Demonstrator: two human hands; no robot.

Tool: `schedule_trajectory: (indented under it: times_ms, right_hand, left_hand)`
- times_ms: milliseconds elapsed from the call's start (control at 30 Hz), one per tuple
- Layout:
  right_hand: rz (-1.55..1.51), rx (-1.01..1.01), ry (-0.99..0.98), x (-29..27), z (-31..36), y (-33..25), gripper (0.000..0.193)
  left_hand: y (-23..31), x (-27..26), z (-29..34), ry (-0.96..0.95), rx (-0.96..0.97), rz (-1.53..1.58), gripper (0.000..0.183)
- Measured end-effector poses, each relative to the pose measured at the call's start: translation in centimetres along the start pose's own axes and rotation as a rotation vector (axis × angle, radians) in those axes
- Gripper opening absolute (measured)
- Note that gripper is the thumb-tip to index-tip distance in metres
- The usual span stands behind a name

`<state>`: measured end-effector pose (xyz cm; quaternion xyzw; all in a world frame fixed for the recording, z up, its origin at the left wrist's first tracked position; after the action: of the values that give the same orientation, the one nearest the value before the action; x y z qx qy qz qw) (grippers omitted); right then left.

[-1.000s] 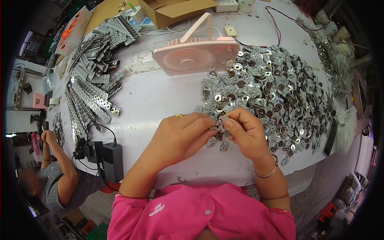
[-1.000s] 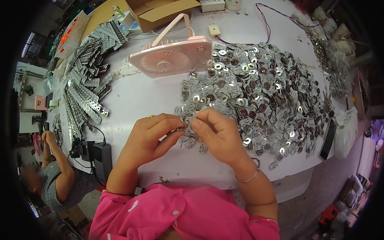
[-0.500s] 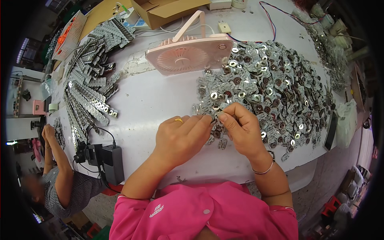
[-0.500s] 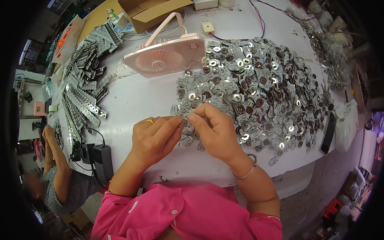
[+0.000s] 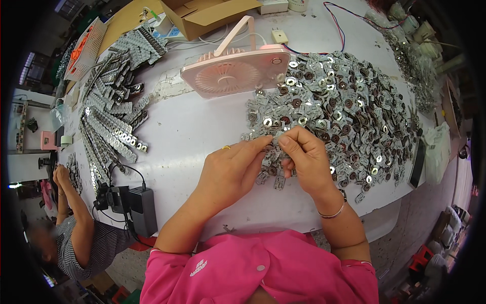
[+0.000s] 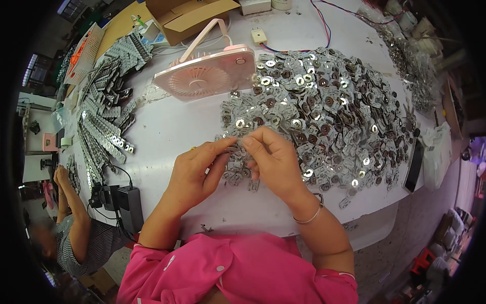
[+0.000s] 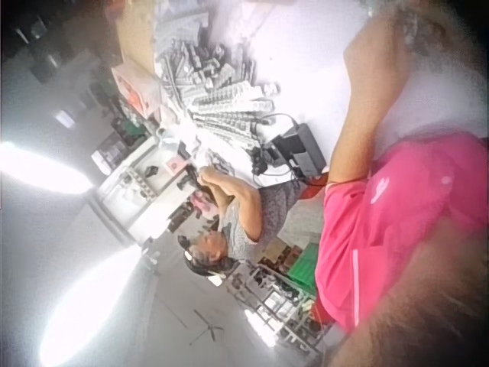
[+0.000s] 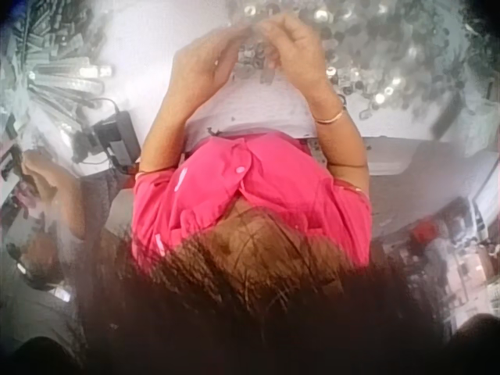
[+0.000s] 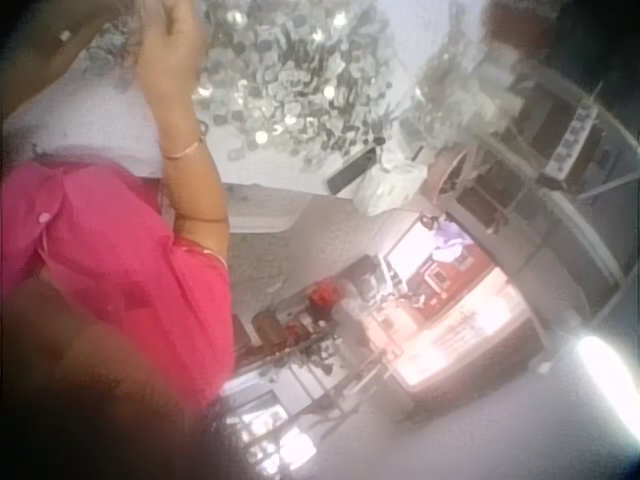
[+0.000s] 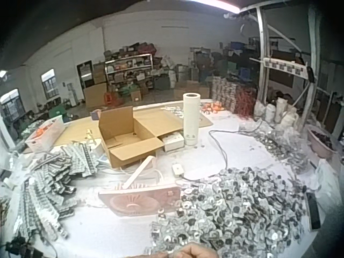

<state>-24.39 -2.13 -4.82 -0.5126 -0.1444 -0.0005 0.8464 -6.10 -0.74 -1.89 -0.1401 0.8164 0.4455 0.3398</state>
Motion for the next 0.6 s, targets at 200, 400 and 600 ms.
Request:
schedule_trajectory:
  times_ms: [200,400,600]
  right_hand:
    - [0.062,-0.090,0.138,-1.2,-0.1,-0.9,0.015]
    - [0.319,-0.308,-0.059,-0.5,0.0,-0.5,0.010]
    - [0.480,-0.289,-0.210,-0.8,0.1,-1.0,0.014]
  left_hand:
    - [-0.2,-0.2,0.6,-0.137,-0.150,0.116,0.023]
    - [-0.5,-1.6,0.4,-0.107,-0.226,0.280,0.016]
    - [-1.3,-3.1,0.7,-0.275,-0.172,0.280,0.013]
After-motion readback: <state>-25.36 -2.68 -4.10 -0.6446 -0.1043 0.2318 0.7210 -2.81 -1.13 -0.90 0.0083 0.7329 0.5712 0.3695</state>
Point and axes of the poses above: each hand's wrist, its own z-axis away from the middle knuckle, its own x-axis out of the palm, y = z × x, the point moved 1 cm from there along -z, towards the middle knuckle, and after that the axes turned 10 degrees about x, right-handed, at the moved point
